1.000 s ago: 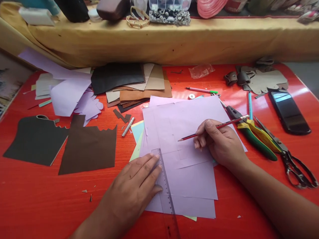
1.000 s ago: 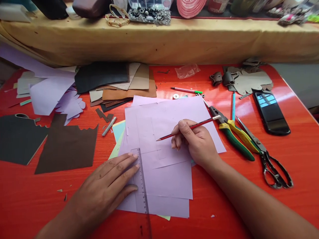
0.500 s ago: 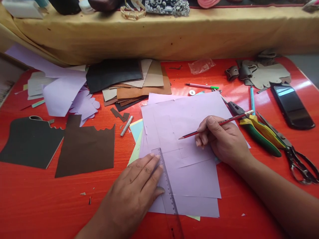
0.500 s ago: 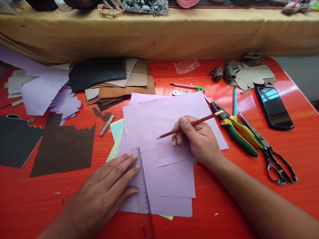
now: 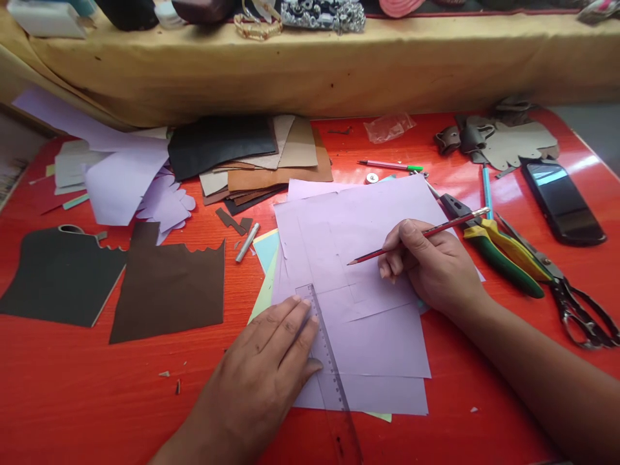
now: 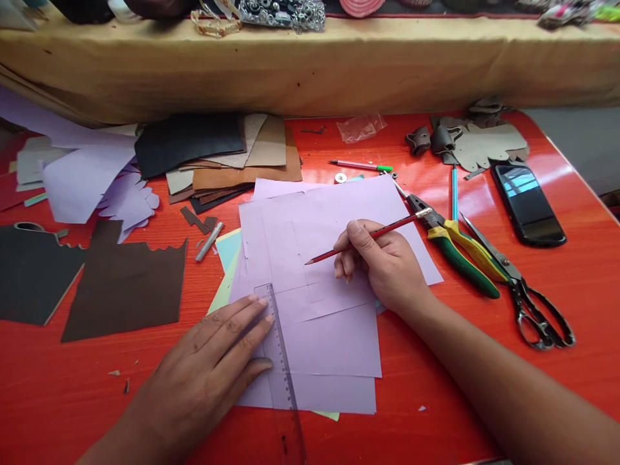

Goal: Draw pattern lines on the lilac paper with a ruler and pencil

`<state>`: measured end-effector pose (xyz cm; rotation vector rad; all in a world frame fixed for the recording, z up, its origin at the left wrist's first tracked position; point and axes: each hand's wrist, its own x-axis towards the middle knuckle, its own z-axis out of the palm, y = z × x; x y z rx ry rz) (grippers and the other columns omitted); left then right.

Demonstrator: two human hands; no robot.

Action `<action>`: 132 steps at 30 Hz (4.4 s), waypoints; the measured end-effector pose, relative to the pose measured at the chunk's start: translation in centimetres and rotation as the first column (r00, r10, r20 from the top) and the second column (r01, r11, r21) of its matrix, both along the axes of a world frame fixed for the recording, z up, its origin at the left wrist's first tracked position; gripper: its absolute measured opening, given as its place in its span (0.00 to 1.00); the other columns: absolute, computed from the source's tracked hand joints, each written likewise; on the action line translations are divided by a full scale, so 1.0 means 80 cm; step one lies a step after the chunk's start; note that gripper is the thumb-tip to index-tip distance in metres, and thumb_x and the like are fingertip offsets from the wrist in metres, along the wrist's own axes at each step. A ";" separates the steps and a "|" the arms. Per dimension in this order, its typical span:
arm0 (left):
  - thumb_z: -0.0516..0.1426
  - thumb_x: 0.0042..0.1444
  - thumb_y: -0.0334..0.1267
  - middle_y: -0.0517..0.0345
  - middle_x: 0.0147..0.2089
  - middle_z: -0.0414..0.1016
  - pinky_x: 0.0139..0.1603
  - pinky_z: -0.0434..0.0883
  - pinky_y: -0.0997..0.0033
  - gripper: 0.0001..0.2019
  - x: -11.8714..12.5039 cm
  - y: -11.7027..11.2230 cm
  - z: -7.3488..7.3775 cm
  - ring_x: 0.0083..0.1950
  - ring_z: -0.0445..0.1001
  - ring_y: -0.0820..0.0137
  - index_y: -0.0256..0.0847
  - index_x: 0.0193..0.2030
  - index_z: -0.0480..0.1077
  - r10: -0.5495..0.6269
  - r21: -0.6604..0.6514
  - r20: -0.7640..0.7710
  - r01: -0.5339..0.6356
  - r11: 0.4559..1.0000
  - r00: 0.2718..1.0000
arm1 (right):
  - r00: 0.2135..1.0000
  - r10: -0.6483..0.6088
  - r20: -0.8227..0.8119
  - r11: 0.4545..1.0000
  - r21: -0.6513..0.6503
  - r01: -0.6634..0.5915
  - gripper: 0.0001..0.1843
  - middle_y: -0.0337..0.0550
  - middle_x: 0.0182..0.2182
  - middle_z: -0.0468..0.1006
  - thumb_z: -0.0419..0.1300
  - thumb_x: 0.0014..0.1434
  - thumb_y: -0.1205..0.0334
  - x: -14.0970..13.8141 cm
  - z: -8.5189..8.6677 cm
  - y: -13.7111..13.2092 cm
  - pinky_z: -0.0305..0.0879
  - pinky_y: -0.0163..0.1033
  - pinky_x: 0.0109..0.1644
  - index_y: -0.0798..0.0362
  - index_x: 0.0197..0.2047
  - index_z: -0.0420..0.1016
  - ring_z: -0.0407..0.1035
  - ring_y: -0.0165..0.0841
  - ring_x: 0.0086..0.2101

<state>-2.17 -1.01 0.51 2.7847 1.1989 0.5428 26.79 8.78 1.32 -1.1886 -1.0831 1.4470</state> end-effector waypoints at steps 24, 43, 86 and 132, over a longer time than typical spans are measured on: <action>0.53 0.80 0.38 0.40 0.66 0.81 0.64 0.81 0.49 0.16 -0.001 0.003 -0.006 0.66 0.80 0.51 0.32 0.64 0.76 -0.018 0.038 0.017 0.018 0.999 1.000 | 0.999 -0.006 -0.032 0.998 -0.062 0.004 0.25 0.37 0.18 0.72 0.72 0.67 0.38 -0.019 0.020 -0.017 0.68 0.40 0.28 0.52 0.32 0.82 0.73 0.35 0.22; 0.50 0.82 0.38 0.42 0.65 0.82 0.64 0.80 0.51 0.17 0.003 0.003 -0.002 0.65 0.81 0.53 0.31 0.63 0.76 -0.015 0.070 0.013 0.014 0.997 1.000 | 0.996 0.025 -0.080 0.999 0.047 -0.022 0.25 0.34 0.17 0.72 0.69 0.71 0.39 -0.064 0.000 -0.016 0.69 0.40 0.30 0.51 0.32 0.81 0.71 0.33 0.21; 0.50 0.83 0.38 0.45 0.67 0.81 0.66 0.78 0.51 0.17 -0.002 0.004 0.006 0.68 0.79 0.54 0.32 0.66 0.75 -0.039 0.049 -0.047 0.042 0.998 0.998 | 0.992 0.103 -0.074 0.994 0.029 -0.101 0.24 0.35 0.18 0.73 0.65 0.76 0.43 -0.057 0.001 -0.017 0.71 0.37 0.30 0.52 0.33 0.82 0.73 0.32 0.22; 0.53 0.82 0.38 0.46 0.71 0.78 0.71 0.75 0.53 0.18 -0.007 0.005 0.008 0.73 0.76 0.55 0.33 0.68 0.76 -0.054 -0.001 -0.047 0.054 0.999 0.997 | 0.994 0.096 -0.045 0.995 -0.002 -0.096 0.26 0.36 0.18 0.72 0.68 0.72 0.39 -0.057 0.005 -0.016 0.72 0.40 0.29 0.52 0.32 0.82 0.73 0.34 0.22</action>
